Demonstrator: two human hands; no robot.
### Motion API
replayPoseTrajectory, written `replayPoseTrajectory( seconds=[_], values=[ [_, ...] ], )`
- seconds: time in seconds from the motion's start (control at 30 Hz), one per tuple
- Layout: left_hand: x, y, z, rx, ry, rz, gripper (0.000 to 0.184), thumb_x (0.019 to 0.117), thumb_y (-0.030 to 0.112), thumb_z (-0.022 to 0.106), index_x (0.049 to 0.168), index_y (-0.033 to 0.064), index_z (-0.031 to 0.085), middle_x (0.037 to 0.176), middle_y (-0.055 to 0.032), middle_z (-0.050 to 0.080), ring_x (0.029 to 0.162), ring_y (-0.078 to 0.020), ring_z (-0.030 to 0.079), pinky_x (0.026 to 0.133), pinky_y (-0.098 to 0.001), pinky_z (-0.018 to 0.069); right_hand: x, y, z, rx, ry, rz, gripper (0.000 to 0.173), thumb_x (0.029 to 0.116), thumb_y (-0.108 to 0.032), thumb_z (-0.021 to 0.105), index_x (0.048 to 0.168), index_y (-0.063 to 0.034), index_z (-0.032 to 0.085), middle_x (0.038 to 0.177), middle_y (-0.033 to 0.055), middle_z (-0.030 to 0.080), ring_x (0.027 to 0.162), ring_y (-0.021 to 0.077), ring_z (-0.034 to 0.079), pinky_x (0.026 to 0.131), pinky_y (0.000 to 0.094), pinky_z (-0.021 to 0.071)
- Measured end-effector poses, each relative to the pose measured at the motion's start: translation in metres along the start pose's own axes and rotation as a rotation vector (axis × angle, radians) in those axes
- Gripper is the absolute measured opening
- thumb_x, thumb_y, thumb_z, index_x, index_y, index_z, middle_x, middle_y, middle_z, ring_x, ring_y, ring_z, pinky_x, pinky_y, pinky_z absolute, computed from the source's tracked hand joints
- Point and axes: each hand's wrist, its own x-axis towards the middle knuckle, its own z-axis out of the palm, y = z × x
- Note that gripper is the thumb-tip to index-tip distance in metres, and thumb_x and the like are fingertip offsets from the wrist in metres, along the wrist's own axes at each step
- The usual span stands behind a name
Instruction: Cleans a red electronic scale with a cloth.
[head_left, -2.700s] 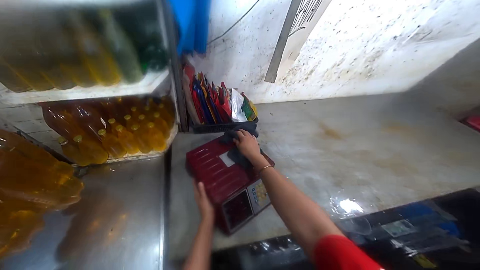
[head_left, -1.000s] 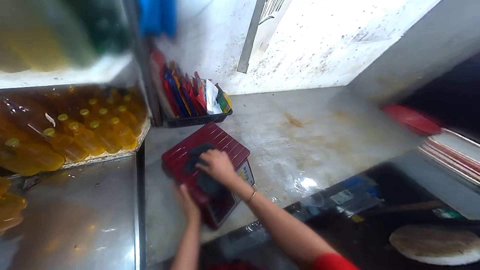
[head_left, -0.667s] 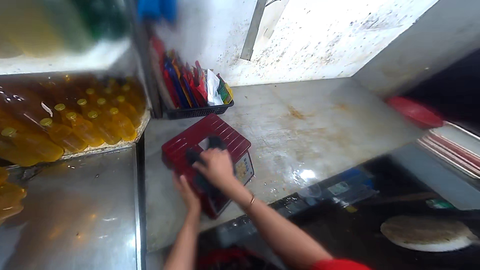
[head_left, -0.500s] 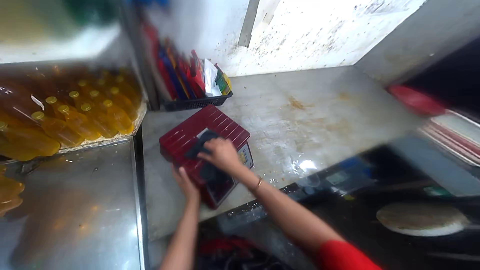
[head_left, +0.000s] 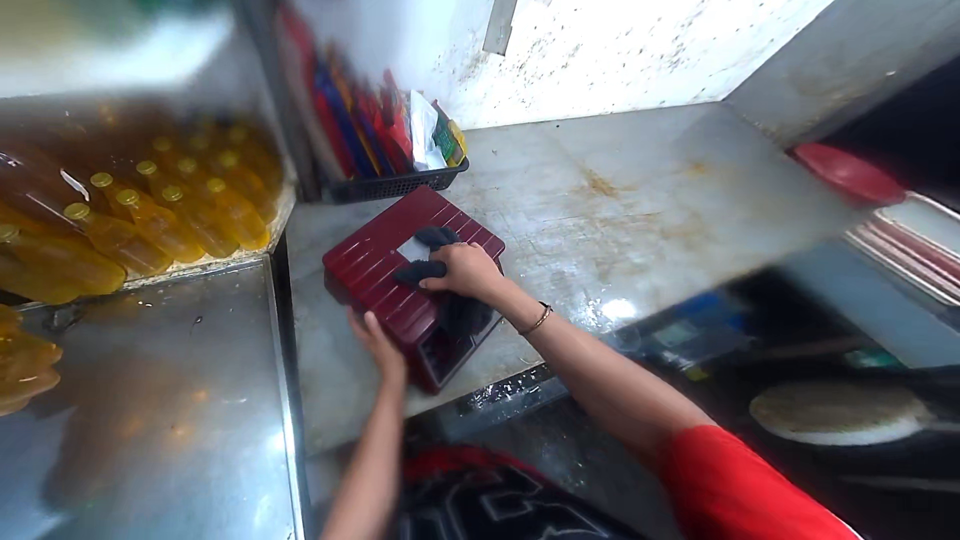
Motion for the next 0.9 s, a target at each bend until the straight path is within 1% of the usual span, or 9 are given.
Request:
replayPoseTrajectory(
  seconds=[0.07, 0.17, 0.3, 0.37, 0.5, 0.63, 0.7, 0.8, 0.9],
  values=[
    [0.002, -0.001, 0.002, -0.019, 0.012, 0.000, 0.065, 0.1088, 0.037, 0.030, 0.160, -0.0021, 0.018, 0.160, -0.0250, 0.032, 0.143, -0.0220, 0.042, 0.117, -0.0341, 0.0373, -0.001, -0.024, 0.003, -0.031, -0.030, -0.029, 0.043, 0.0868, -0.050, 0.076, 0.107, -0.0118, 0.077, 0.110, 0.0153, 0.073, 0.111, 0.0375, 0.066, 0.099, 0.0649, 0.0457],
    [0.001, -0.002, 0.004, -0.059, 0.013, 0.006, 0.058, 0.1100, 0.022, 0.031, 0.159, -0.0053, 0.016, 0.160, -0.0276, 0.029, 0.145, -0.0257, 0.039, 0.118, -0.0355, 0.0340, -0.007, -0.059, 0.006, 0.000, -0.177, -0.144, 0.042, 0.0944, -0.042, 0.070, 0.121, -0.0094, 0.073, 0.124, 0.0159, 0.069, 0.125, 0.0363, 0.059, 0.105, 0.0606, 0.0391],
    [0.002, 0.000, 0.002, -0.010, 0.010, -0.010, 0.065, 0.1090, 0.037, 0.031, 0.160, -0.0017, 0.018, 0.160, -0.0249, 0.032, 0.144, -0.0225, 0.041, 0.117, -0.0351, 0.0368, 0.006, -0.011, -0.006, -0.039, -0.044, -0.037, 0.040, 0.0870, -0.040, 0.080, 0.110, -0.0081, 0.076, 0.111, 0.0191, 0.073, 0.113, 0.0409, 0.065, 0.098, 0.0675, 0.0437],
    [0.001, 0.000, 0.002, -0.014, 0.013, -0.010, 0.065, 0.1090, 0.037, 0.031, 0.160, -0.0014, 0.018, 0.161, -0.0248, 0.032, 0.145, -0.0225, 0.041, 0.117, -0.0349, 0.0366, 0.004, -0.018, -0.004, -0.063, -0.024, 0.002, 0.042, 0.0842, -0.045, 0.079, 0.109, -0.0105, 0.077, 0.110, 0.0176, 0.073, 0.111, 0.0401, 0.065, 0.099, 0.0673, 0.0435],
    [0.003, -0.004, 0.005, -0.095, 0.015, 0.013, 0.061, 0.1020, 0.009, 0.037, 0.157, -0.0068, 0.018, 0.154, -0.0283, 0.038, 0.138, -0.0246, 0.046, 0.114, -0.0339, 0.0389, -0.015, -0.071, 0.013, 0.020, -0.171, -0.151, 0.044, 0.0921, -0.041, 0.069, 0.119, -0.0070, 0.072, 0.121, 0.0180, 0.069, 0.121, 0.0375, 0.059, 0.102, 0.0613, 0.0392],
    [0.000, 0.000, 0.001, 0.015, -0.015, 0.002, 0.065, 0.1099, 0.036, 0.029, 0.160, -0.0031, 0.016, 0.162, -0.0259, 0.029, 0.147, -0.0241, 0.038, 0.119, -0.0357, 0.0344, -0.006, 0.002, 0.005, 0.107, -0.031, -0.201, 0.037, 0.0909, -0.034, 0.076, 0.112, -0.0041, 0.074, 0.114, 0.0202, 0.070, 0.117, 0.0407, 0.062, 0.101, 0.0662, 0.0431],
    [0.001, 0.000, 0.002, 0.033, -0.003, 0.009, 0.067, 0.1094, 0.038, 0.029, 0.160, -0.0031, 0.016, 0.163, -0.0261, 0.028, 0.148, -0.0251, 0.037, 0.120, -0.0365, 0.0334, -0.003, 0.030, -0.003, 0.083, -0.025, -0.147, 0.042, 0.0899, -0.042, 0.078, 0.109, -0.0040, 0.073, 0.112, 0.0195, 0.069, 0.115, 0.0401, 0.061, 0.101, 0.0649, 0.0407],
    [0.001, 0.000, 0.001, -0.024, -0.012, -0.005, 0.063, 0.1101, 0.032, 0.030, 0.160, -0.0025, 0.015, 0.162, -0.0253, 0.029, 0.146, -0.0233, 0.039, 0.119, -0.0351, 0.0347, -0.012, -0.011, 0.000, 0.009, -0.131, -0.200, 0.048, 0.0897, -0.049, 0.076, 0.115, -0.0082, 0.075, 0.117, 0.0176, 0.070, 0.119, 0.0392, 0.061, 0.104, 0.0649, 0.0404],
    [0.000, -0.001, 0.002, -0.151, -0.004, -0.026, 0.058, 0.1079, 0.020, 0.034, 0.160, -0.0004, 0.016, 0.151, -0.0218, 0.043, 0.133, -0.0193, 0.050, 0.110, -0.0326, 0.0426, -0.012, -0.046, 0.003, 0.010, -0.266, -0.342, 0.045, 0.0929, -0.041, 0.075, 0.118, -0.0032, 0.071, 0.119, 0.0194, 0.068, 0.121, 0.0394, 0.058, 0.104, 0.0632, 0.0380]
  ],
)
